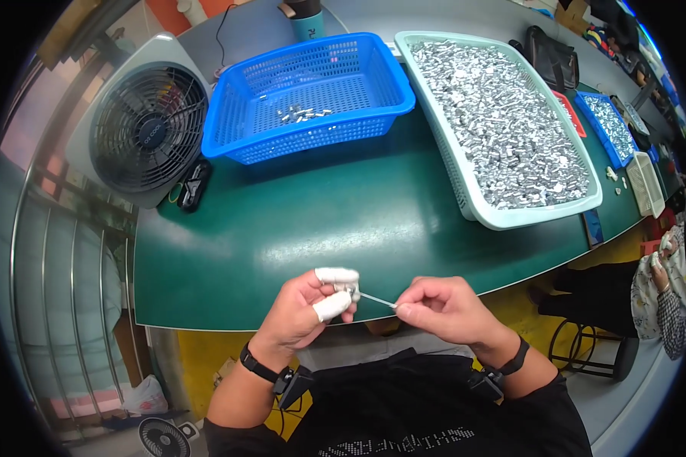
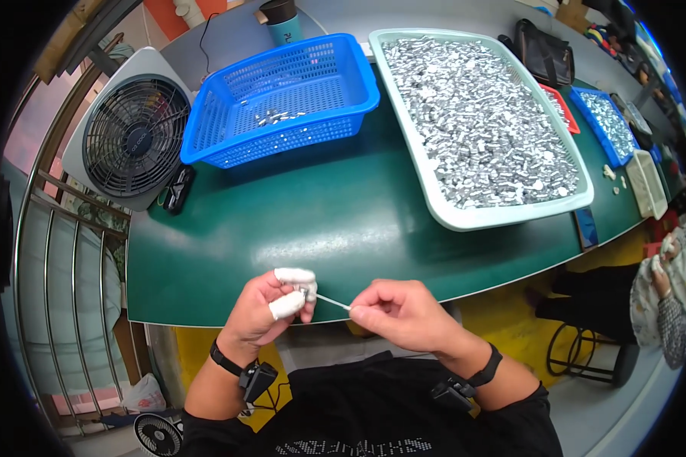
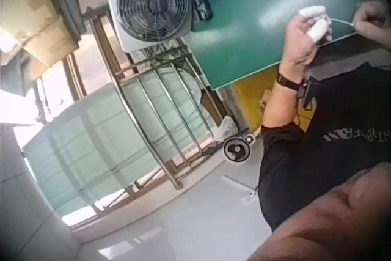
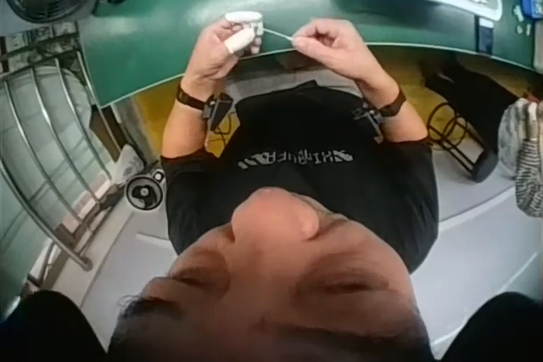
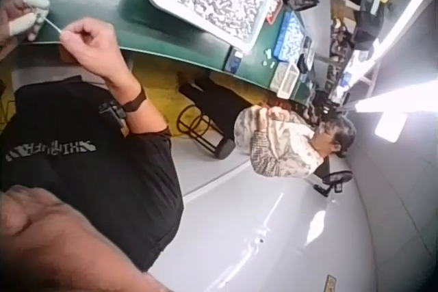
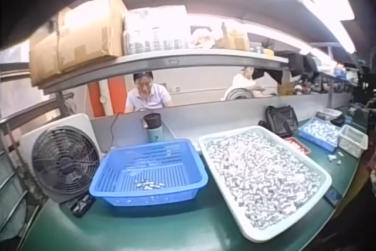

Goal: The person cuts a piece of tape with shears and wraps it around their fingers, then uses a thin metal rod to inspect small metal components one at a time.

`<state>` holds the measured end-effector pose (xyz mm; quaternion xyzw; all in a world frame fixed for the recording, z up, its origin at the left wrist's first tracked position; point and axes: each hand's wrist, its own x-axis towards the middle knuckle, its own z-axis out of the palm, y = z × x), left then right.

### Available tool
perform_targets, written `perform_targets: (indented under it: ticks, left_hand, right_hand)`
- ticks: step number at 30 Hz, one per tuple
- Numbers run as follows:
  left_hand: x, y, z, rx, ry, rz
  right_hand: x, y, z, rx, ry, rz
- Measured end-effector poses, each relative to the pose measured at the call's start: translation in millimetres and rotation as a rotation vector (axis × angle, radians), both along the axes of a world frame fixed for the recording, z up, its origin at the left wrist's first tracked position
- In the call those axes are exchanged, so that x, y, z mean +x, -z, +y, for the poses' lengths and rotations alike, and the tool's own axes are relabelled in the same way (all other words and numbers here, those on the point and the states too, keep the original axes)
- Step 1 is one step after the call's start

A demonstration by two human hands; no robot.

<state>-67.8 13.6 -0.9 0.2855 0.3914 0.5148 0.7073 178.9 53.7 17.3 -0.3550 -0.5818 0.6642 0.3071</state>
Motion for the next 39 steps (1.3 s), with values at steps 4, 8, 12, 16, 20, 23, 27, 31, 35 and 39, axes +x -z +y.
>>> perform_targets:
  ticks: [4, 8, 12, 16, 20, 23, 27, 31, 35, 39]
  left_hand:
    - [-2, 2, -4, -0.07, 0.145, -0.176]
    - [6, -4, 0, -0.182, 0.075, -0.236]
    - [26, -12, 4, -0.221, -0.053, -0.217]
    - [35, -10, 5, -0.052, -0.128, -0.075]
    - [31, -10, 4, 0.079, -0.053, 0.024]
    - [28, -12, 4, -0.016, -0.016, -0.004]
    - [37, -17, 9, -0.227, -0.13, -0.033]
    - [40, -17, 9, -0.298, -0.149, -0.045]
    - [38, -16, 8, -0.346, -0.138, -0.12]
    - [39, -10, 7, -0.182, -0.108, -0.087]
  right_hand:
    - [-6, -11, 3, -0.56, -0.083, 0.041]
    - [-11, 9, 2, 0.998, 0.093, -0.277]
    - [-8, 7, 6, 1.243, 0.108, -0.435]
    - [-6, 15, 4, 0.786, 0.127, -0.188]
    - [-7, 12, 0, 0.724, 0.104, -0.144]
    - [-8, 11, -2, 0.677, 0.081, -0.113]
    - [-9, 16, 5, 1.222, 0.157, -0.384]
    - [-9, 13, 4, 1.291, 0.164, -0.46]
    - [-8, 12, 7, 1.318, 0.146, -0.472]
    - [-1, 13, -5, 0.132, 0.064, 0.024]
